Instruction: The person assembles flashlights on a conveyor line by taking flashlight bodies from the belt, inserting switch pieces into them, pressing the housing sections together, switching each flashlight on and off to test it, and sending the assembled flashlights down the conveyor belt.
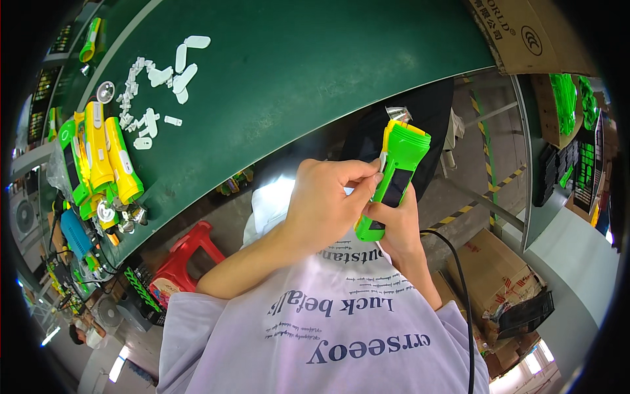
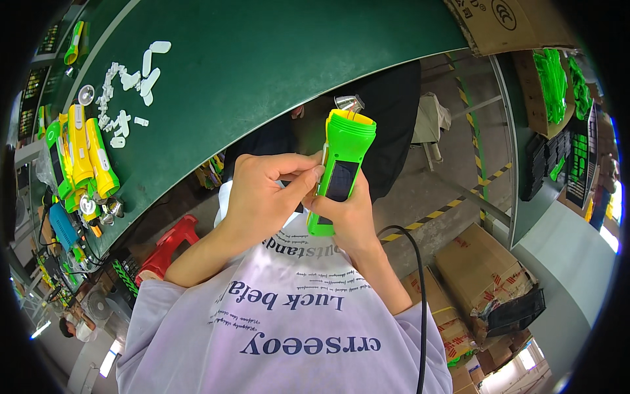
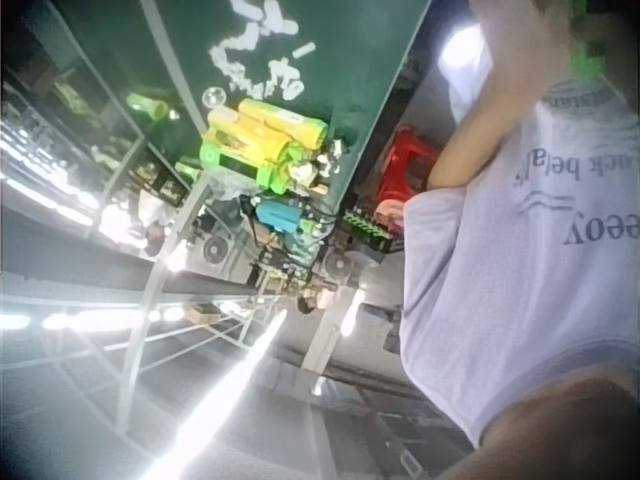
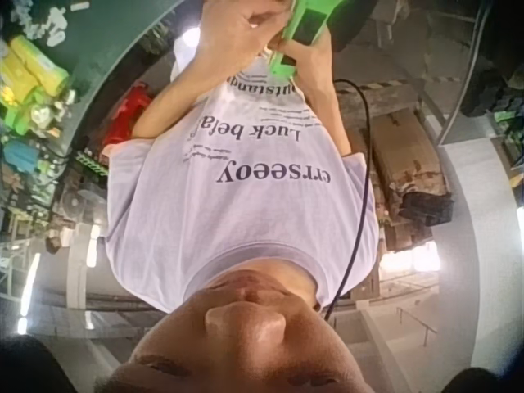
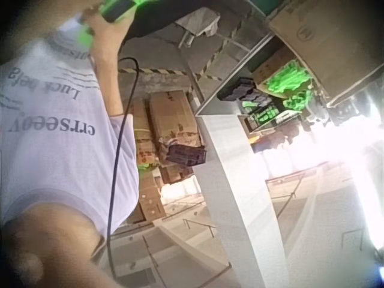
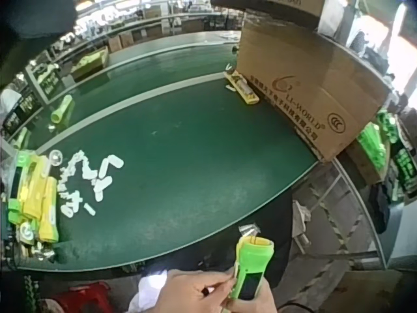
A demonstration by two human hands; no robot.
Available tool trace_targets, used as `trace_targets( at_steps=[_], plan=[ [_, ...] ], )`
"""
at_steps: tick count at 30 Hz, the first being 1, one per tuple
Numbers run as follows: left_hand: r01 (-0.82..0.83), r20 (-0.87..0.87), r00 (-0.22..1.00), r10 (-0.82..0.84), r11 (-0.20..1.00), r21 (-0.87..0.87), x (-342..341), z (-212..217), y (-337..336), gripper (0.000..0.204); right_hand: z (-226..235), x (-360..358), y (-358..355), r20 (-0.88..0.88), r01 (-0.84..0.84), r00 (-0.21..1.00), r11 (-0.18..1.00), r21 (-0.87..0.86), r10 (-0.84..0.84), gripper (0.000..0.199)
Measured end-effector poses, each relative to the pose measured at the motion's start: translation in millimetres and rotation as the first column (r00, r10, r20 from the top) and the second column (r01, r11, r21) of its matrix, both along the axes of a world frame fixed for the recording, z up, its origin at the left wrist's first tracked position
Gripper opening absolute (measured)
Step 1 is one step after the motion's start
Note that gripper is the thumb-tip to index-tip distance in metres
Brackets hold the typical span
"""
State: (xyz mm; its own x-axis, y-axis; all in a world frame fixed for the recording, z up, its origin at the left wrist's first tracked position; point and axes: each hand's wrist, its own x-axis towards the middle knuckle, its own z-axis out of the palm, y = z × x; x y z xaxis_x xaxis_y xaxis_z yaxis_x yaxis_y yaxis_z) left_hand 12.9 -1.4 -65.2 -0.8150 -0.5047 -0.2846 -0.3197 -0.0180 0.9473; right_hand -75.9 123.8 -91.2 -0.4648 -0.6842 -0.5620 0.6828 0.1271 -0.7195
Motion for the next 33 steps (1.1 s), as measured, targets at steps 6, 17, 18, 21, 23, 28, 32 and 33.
trace_targets(
  at_steps=[6,17,18,21,23,28,32,33],
  plan=[
    [0.012,-0.070,0.997,-0.012,1.000,-0.008,-1.4,-13.5,-2.0,0.016,0.3,-6.8,2.6,-0.040,-0.073,0.996,0.997,0.020,0.074,0.044],
    [0.007,-0.041,0.999,-0.001,0.987,0.160,-3.6,-17.4,3.7,0.024,-5.1,-5.9,9.4,0.026,-0.077,0.997,0.992,0.095,0.075,0.046],
    [0.015,-0.050,0.999,-0.003,0.969,0.248,-3.2,-23.1,4.7,0.022,-1.8,-6.1,8.8,-0.001,-0.089,0.996,0.990,0.110,0.090,0.046],
    [0.004,-0.055,0.998,0.015,0.940,0.340,-4.0,-21.1,7.8,0.018,-0.2,-5.2,8.0,-0.023,-0.097,0.995,0.990,0.105,0.100,0.046],
    [-0.017,-0.050,0.998,0.037,0.938,0.345,-4.6,-21.1,9.0,0.018,-0.1,-5.4,7.9,-0.019,-0.096,0.995,0.992,0.083,0.098,0.047],
    [-0.098,-0.066,0.993,0.102,0.993,0.064,-5.9,-13.4,12.2,0.021,5.5,-1.6,7.3,-0.003,-0.066,0.998,0.993,0.093,0.066,0.052],
    [-0.250,-0.172,0.949,0.263,0.964,0.089,-8.0,-23.4,21.4,0.026,7.1,-0.2,4.6,-0.026,-0.109,0.993,0.990,0.086,0.112,0.053],
    [-0.265,-0.193,0.944,0.269,0.963,0.044,-7.5,-26.2,21.3,0.026,7.4,2.2,2.3,-0.036,-0.068,0.997,0.996,0.065,0.071,0.052]
  ],
)
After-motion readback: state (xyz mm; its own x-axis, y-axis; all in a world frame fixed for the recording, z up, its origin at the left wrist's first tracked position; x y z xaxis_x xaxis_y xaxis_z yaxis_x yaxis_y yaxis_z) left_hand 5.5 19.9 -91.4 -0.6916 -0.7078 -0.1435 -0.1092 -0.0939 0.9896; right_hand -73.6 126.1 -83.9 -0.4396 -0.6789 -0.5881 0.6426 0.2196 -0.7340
